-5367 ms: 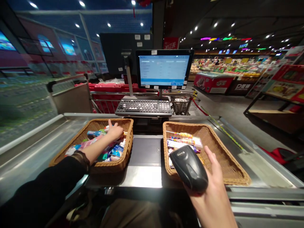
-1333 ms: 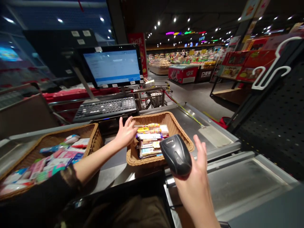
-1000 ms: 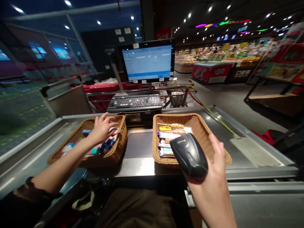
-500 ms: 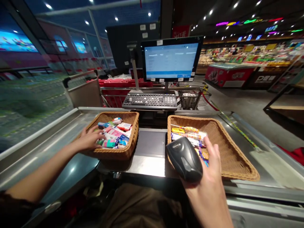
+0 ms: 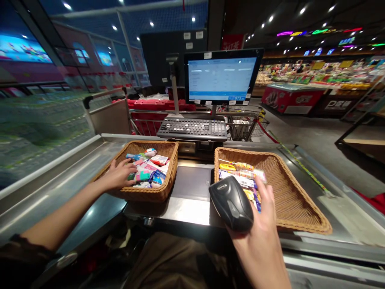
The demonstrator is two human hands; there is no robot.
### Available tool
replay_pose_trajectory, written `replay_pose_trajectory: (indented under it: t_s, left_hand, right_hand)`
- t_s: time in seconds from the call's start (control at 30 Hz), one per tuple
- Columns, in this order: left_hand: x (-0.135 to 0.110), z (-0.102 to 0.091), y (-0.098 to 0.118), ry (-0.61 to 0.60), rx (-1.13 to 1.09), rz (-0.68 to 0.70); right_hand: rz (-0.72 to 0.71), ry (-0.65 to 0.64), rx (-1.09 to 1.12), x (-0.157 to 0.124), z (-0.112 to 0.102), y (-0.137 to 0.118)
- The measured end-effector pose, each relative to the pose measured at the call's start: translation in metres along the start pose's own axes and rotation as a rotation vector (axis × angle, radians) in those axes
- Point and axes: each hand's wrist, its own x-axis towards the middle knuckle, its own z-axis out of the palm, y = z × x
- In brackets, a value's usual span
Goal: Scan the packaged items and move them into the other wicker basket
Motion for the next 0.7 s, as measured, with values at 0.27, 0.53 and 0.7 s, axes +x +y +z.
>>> replay_pose_trajectory:
  t_s: [0.27, 0.53, 0.7]
  left_hand:
    - [-0.004, -0.006, 0.007, 0.073, -0.079, -0.061]
    - [-0.001, -0.028, 0.041, 0.474, -0.089, 0.137]
    - [0.009, -0.048, 0.080, 0.603, -0.075, 0.277]
  right_hand:
    - [0.022, 0.023, 0.039, 0.000, 0.003, -0.009]
    - [-0.053, -0.021, 0.032, 0.015, 0.014, -0.013]
    - [-0.099, -0.073, -0.008, 0.030, 0.021, -0.024]
